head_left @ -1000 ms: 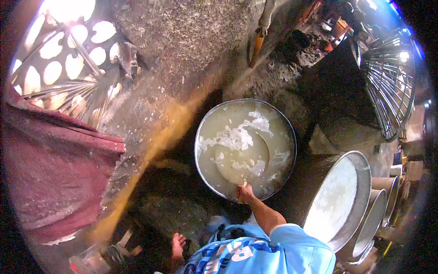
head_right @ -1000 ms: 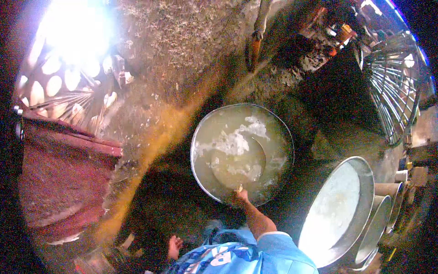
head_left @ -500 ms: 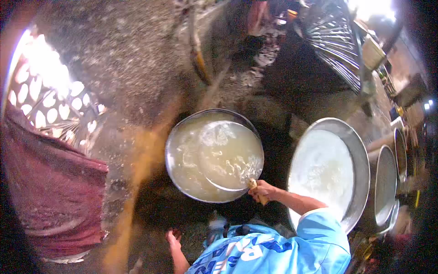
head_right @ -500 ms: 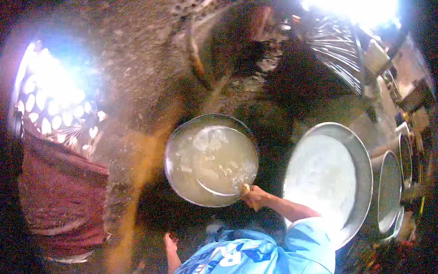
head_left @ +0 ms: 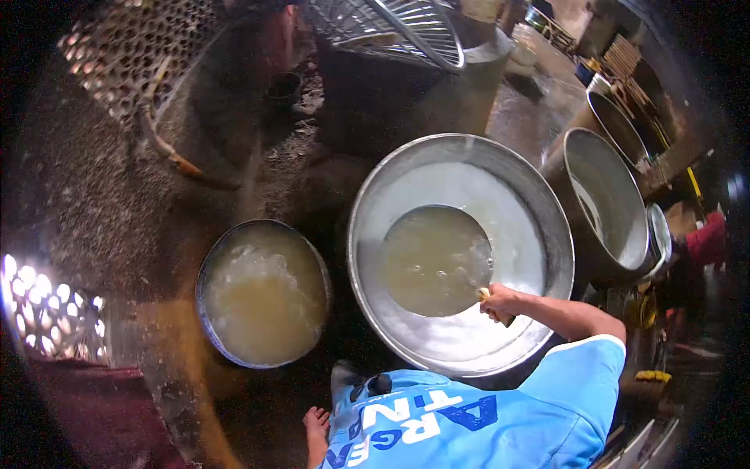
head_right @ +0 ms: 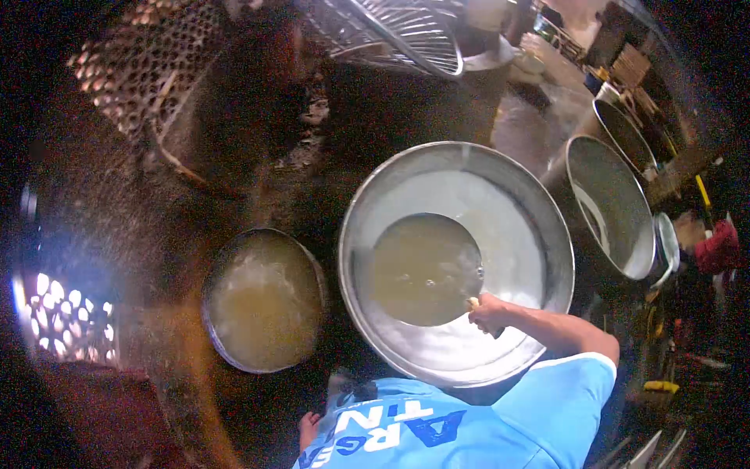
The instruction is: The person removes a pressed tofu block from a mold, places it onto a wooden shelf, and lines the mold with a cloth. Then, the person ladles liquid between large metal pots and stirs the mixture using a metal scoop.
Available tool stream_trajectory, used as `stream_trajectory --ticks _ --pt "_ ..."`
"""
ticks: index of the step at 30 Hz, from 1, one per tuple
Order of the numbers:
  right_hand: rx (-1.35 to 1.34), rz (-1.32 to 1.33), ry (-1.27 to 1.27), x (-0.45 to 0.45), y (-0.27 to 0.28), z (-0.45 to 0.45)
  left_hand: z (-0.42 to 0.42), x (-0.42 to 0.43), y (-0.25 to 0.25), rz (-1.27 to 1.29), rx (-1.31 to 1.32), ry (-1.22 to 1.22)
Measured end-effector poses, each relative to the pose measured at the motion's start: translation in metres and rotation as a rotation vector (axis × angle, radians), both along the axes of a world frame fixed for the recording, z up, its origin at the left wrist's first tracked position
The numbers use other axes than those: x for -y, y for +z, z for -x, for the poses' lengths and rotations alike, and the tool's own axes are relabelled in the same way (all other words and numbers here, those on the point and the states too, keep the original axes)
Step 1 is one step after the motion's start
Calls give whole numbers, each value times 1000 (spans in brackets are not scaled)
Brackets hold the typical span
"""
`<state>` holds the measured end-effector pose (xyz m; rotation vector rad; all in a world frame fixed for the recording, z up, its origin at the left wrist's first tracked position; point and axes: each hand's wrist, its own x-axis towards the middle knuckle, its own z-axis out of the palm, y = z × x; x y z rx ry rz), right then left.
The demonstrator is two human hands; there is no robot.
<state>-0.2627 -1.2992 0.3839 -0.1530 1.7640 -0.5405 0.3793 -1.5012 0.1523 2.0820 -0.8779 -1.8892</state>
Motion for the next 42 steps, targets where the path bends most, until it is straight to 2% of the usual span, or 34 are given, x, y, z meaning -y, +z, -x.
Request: stream_trajectory --ticks 1,4,8,10,11,14,17,21,22,24,27,30,31,32,34,35,37,38,39,40,42 --pt "21 48 -53 -22 -11 6 5 10 9 -156 28 206" --pt "-1 25 -271 -76 -57 8 20 18 49 -28 66 219" --pt "179 87 -587 -118 -134 -12 47 37 85 3 154 161" --pt "167 177 -644 -125 -176 -32 57 47 95 -9 204 124" --pt "171 179 -766 -121 -191 -46 66 49 106 20 197 96" --pt "273 270 -929 -98 -229 -82 77 61 114 83 201 37" --pt "342 236 -1065 -48 -242 -110 88 72 125 113 202 7" --pt "691 439 -1226 26 -255 -142 76 73 118 115 160 7" --pt "756 491 -1174 43 -248 -146 71 72 113 107 152 7" --pt "1143 532 -1230 77 -196 -141 58 64 104 84 142 9" --pt "1385 571 -972 106 -151 -145 34 51 92 47 125 94" --pt "1234 488 -687 154 -70 -157 1 54 73 7 115 167" --pt "1045 589 -526 174 -54 -168 -12 58 66 6 100 201" --pt "978 582 -492 197 -34 -173 -24 58 61 12 86 247" --pt "521 569 -226 251 -36 -181 -30 68 65 34 80 276" --pt "401 601 -187 283 -48 -184 -39 73 57 57 51 311" --pt "65 477 -246 338 -70 -184 -62 87 49 101 -1 379" --pt "-71 558 -75 362 -64 -178 -73 93 45 121 -29 413" --pt "-404 672 80 389 -87 -174 -88 100 43 142 -57 435" --pt "-537 642 78 413 -107 -168 -101 103 47 140 -44 477" --pt "-650 442 34 452 -102 -171 -119 105 62 129 -22 538"
